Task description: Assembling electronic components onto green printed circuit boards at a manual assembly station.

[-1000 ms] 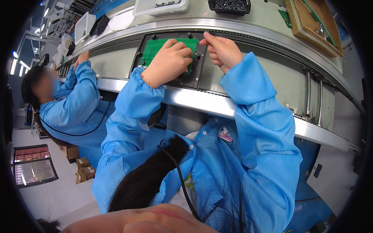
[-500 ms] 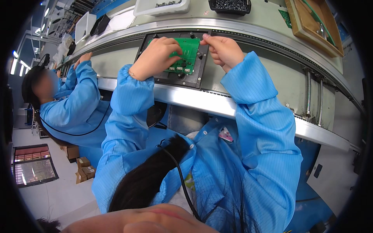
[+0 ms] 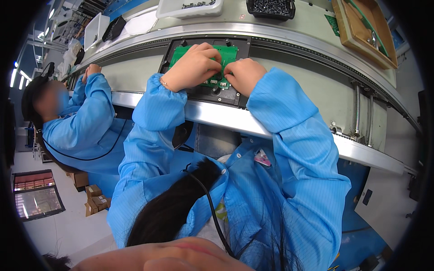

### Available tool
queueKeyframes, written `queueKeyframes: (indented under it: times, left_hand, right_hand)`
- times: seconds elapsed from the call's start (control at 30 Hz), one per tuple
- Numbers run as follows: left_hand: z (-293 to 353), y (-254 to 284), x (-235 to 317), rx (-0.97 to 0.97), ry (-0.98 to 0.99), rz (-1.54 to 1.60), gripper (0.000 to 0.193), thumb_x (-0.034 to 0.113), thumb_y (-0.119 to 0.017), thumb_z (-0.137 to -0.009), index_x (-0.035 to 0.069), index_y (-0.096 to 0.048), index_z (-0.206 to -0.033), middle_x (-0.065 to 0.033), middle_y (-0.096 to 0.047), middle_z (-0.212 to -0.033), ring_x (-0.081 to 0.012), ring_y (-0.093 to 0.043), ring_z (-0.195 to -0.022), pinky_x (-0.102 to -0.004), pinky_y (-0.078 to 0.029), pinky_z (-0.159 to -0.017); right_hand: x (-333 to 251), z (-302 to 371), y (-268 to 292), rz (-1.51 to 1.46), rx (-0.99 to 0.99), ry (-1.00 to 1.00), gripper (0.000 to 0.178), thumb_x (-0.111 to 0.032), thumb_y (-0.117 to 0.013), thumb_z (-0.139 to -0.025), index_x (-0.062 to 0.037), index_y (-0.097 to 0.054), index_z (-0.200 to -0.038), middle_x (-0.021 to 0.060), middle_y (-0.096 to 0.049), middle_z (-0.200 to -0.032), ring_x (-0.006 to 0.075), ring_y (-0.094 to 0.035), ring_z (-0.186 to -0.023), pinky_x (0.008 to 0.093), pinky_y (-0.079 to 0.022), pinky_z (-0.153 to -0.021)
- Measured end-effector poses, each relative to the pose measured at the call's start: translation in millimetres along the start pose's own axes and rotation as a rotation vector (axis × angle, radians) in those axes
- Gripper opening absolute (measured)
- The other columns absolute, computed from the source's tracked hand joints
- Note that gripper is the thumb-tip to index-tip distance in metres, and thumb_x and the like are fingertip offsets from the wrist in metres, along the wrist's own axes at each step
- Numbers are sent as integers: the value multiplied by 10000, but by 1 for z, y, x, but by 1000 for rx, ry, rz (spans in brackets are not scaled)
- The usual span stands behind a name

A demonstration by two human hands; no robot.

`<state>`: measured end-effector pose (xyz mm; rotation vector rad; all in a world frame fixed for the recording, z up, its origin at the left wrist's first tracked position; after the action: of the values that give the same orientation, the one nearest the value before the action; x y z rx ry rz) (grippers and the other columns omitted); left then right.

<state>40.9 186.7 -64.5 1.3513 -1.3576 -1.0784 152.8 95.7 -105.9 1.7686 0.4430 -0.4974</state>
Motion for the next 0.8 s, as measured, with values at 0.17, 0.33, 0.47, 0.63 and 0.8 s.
queueKeyframes:
  times: [0.17, 0.33, 0.47, 0.63, 0.8]
  left_hand:
    - [1, -4, -5, 41, -18, -2, 75, 107, -655, -732, 130, -708, -780, 12, -602, -903, -191, -514, -921, -323, -410, -821]
    - [9, -11, -17, 139, 47, 175, 75, 108, -649, -728, 130, -706, -773, 11, -603, -908, -197, -512, -911, -328, -410, -818]
    - [7, -13, -12, 122, 21, 147, 73, 115, -642, -738, 120, -703, -778, 7, -604, -913, -204, -511, -917, -331, -409, -825]
    - [3, -8, -4, 116, -2, 96, 72, 76, -688, -721, 79, -696, -793, -15, -601, -938, -206, -525, -893, -313, -427, -836]
    - [12, -12, -13, 131, 73, 273, 102, 66, -678, -732, 69, -687, -833, -26, -605, -950, -205, -532, -878, -307, -441, -802]
  right_hand:
    - [-7, -2, -3, 141, -9, -2, 106, -109, -611, -767, -49, -684, -814, 96, -659, -702, 263, -593, -609, 340, -470, -573]
    - [-9, -1, -1, 147, -7, -19, 101, -106, -608, -759, -47, -676, -805, 98, -663, -708, 269, -606, -626, 346, -475, -581]
    - [-14, -3, 3, 140, -31, -19, 96, -105, -608, -755, -49, -674, -798, 99, -657, -698, 269, -594, -604, 343, -472, -576]
    - [-7, 0, 3, 111, -19, -35, 91, -112, -620, -769, -37, -671, -776, 76, -634, -639, 232, -560, -553, 320, -462, -556]
    - [7, -1, 16, -296, 37, -173, 172, -154, -574, -857, -9, -658, -893, 61, -626, -682, 192, -504, -501, 292, -445, -521]
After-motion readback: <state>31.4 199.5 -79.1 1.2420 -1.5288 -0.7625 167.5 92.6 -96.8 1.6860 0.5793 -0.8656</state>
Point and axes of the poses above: each hand's wrist, its own z-axis away from the middle knuckle, its own y-axis out of the back of the hand, x = y × z, the point moved 4 cm from there along -z, towards the middle knuckle
